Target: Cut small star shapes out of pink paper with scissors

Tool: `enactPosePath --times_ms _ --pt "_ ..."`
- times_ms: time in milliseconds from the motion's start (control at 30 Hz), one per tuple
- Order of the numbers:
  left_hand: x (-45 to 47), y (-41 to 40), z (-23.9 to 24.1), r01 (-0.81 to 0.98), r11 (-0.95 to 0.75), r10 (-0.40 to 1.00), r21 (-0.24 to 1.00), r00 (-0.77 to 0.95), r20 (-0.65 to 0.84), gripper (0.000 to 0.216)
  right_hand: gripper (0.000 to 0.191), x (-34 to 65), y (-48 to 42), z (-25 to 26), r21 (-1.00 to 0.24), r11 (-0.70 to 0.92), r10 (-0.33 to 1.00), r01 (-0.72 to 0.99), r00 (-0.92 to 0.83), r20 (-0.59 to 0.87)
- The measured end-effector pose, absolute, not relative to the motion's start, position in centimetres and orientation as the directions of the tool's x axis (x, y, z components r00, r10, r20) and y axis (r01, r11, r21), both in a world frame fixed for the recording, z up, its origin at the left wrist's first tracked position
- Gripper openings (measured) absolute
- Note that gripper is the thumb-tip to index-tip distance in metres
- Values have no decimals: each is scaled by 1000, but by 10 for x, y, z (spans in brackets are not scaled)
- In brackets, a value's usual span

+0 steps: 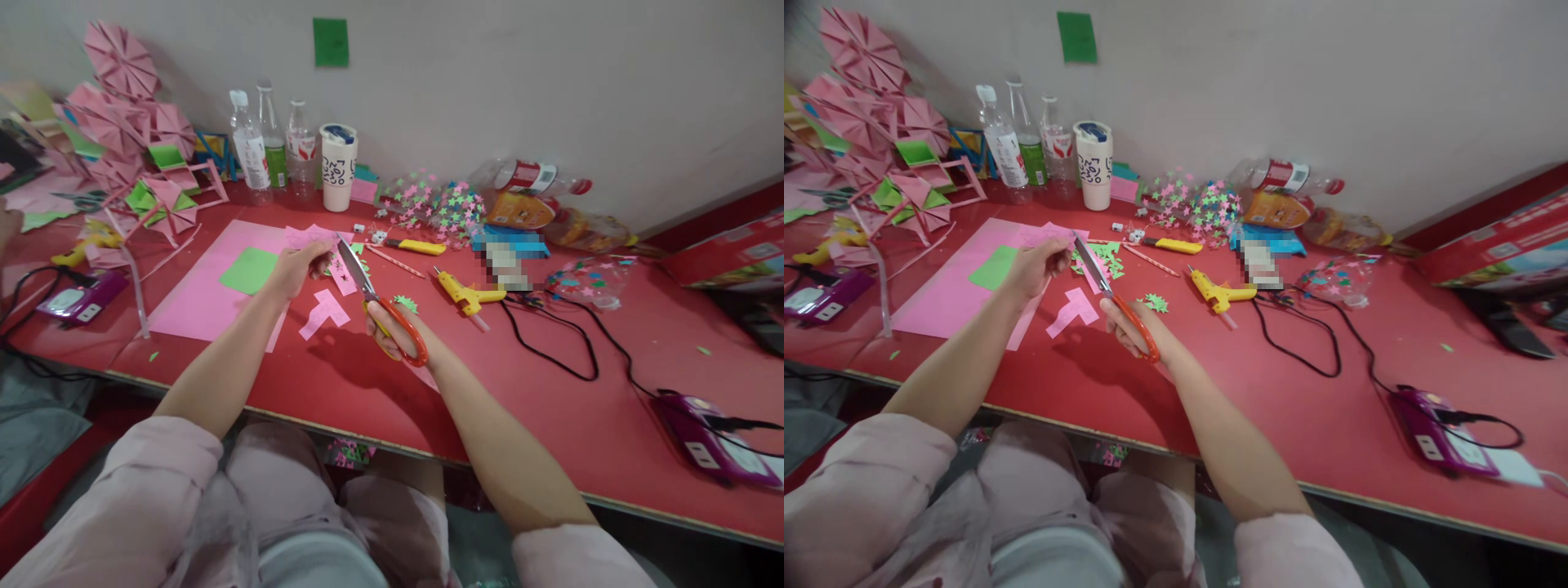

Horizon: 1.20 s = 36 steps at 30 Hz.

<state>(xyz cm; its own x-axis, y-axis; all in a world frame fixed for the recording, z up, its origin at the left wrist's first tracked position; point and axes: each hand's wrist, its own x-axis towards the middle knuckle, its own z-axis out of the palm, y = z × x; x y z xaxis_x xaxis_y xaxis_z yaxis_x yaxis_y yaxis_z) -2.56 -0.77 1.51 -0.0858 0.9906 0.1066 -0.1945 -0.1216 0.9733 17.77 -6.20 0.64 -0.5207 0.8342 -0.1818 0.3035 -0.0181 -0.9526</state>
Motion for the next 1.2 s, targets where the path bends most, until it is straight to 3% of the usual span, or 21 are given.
enactPosePath --times_ms 467,867,1200 --pt "-30 -7 18 -192 -172 983 966 -97 156 21 48 175 -65 13 -949 -42 838 312 -507 -203" --pt "-17 -8 11 -195 -142 981 970 -162 111 26 45 165 -70 10 -948 -118 887 295 -397 -235" --pt "-6 -11 8 -216 -173 977 961 -158 141 26 43 160 -77 8 -968 -64 903 243 -398 -159"
